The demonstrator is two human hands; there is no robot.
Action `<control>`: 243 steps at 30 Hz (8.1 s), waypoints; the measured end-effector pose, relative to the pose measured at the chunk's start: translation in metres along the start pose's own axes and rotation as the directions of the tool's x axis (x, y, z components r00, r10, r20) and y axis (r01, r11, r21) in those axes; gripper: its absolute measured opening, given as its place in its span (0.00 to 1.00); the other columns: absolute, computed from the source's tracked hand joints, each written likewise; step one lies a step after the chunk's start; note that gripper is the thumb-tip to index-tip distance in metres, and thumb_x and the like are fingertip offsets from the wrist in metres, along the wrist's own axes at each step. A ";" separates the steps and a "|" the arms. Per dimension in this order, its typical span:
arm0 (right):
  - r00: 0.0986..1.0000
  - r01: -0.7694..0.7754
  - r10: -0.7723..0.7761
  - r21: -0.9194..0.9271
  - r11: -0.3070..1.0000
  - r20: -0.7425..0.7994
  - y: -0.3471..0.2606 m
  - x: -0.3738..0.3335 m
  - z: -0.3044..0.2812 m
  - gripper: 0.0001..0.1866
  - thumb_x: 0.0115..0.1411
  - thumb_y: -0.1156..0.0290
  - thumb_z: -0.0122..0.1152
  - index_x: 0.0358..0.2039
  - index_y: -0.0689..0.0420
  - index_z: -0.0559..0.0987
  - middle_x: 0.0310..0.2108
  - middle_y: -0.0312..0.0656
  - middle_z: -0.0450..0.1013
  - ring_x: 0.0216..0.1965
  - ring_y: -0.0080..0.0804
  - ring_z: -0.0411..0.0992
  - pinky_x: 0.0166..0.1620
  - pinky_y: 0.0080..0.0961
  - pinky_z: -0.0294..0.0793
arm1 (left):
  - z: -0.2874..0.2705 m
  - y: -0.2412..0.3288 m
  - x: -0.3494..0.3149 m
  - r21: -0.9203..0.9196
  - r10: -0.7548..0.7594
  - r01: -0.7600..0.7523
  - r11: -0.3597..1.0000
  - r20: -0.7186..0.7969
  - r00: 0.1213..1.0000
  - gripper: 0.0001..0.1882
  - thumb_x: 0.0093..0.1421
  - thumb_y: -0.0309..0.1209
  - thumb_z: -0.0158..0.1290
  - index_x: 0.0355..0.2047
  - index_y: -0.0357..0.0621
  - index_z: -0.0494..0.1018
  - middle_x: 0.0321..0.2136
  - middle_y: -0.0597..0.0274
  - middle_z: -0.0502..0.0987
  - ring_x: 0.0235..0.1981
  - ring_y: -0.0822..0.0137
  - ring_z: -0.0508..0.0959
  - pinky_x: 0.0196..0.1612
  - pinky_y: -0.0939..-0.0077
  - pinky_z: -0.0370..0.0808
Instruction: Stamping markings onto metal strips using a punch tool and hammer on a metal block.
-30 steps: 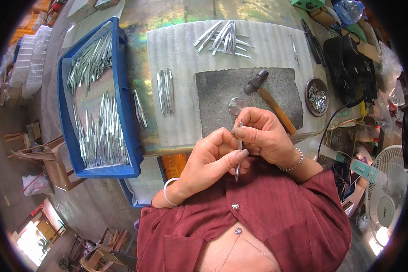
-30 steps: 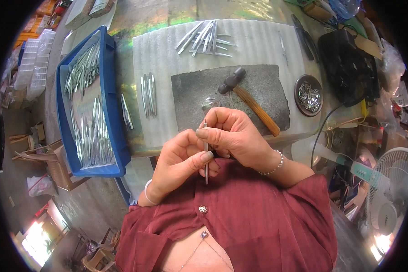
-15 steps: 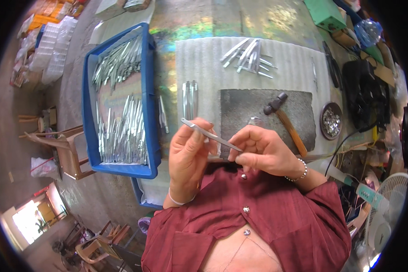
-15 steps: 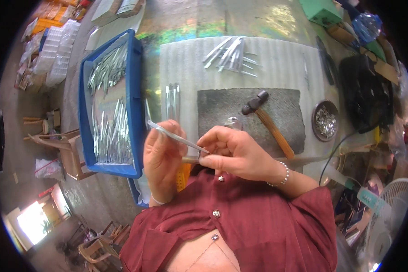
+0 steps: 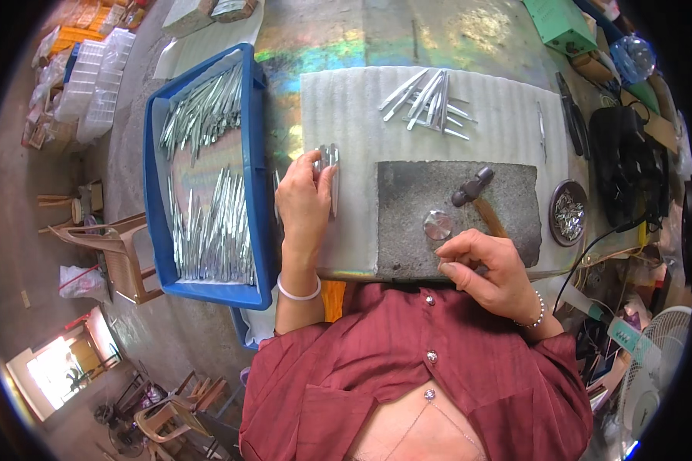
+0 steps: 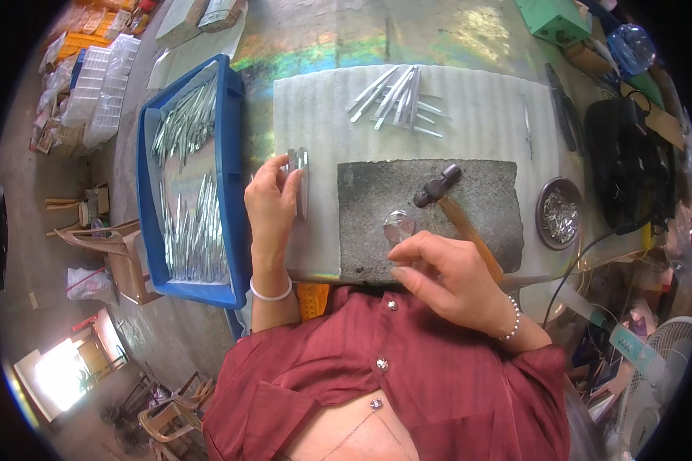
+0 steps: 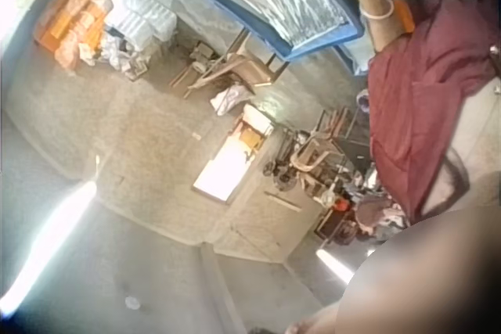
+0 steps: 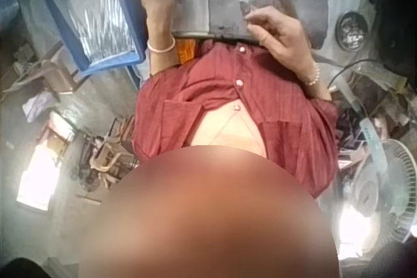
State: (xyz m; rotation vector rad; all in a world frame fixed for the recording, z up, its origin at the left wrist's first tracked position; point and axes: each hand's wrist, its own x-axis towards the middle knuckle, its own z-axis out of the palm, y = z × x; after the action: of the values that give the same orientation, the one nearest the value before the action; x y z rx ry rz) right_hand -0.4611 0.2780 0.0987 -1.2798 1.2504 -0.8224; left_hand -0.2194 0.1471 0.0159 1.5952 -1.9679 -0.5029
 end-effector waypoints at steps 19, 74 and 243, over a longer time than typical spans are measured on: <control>0.898 0.092 -0.324 -0.591 0.801 -0.299 0.022 -0.023 -0.034 0.17 0.49 0.78 0.60 0.41 0.62 0.71 0.38 0.46 0.70 0.39 0.43 0.70 0.41 0.33 0.70 | 0.077 0.050 0.099 0.048 0.284 -0.296 0.954 0.178 0.942 0.08 0.51 0.26 0.52 0.32 0.39 0.73 0.31 0.50 0.75 0.36 0.49 0.75 0.40 0.59 0.71; 0.537 -0.546 -0.012 -0.359 0.757 -0.843 0.112 -0.069 -0.162 0.11 0.50 0.70 0.54 0.28 0.66 0.72 0.24 0.57 0.72 0.27 0.55 0.71 0.32 0.40 0.69 | -0.014 0.125 -0.024 -0.394 0.407 -0.258 0.882 0.364 0.837 0.06 0.52 0.16 0.53 0.32 0.35 0.73 0.30 0.55 0.72 0.30 0.63 0.75 0.34 0.77 0.71; 0.869 0.489 -0.474 -0.377 0.787 0.139 -0.041 0.008 -0.011 0.13 0.46 0.80 0.64 0.34 0.62 0.75 0.26 0.44 0.71 0.27 0.37 0.73 0.29 0.25 0.73 | 0.017 0.090 -0.068 -0.337 0.616 -0.558 0.758 0.093 0.782 0.13 0.44 0.25 0.54 0.33 0.42 0.72 0.26 0.58 0.74 0.26 0.57 0.78 0.25 0.68 0.75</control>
State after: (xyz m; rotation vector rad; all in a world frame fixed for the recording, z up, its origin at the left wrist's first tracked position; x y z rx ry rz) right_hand -0.4624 0.2603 0.1384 -2.0001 1.1041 -0.9188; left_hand -0.2898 0.2324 0.0446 0.6893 -2.2745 -0.6662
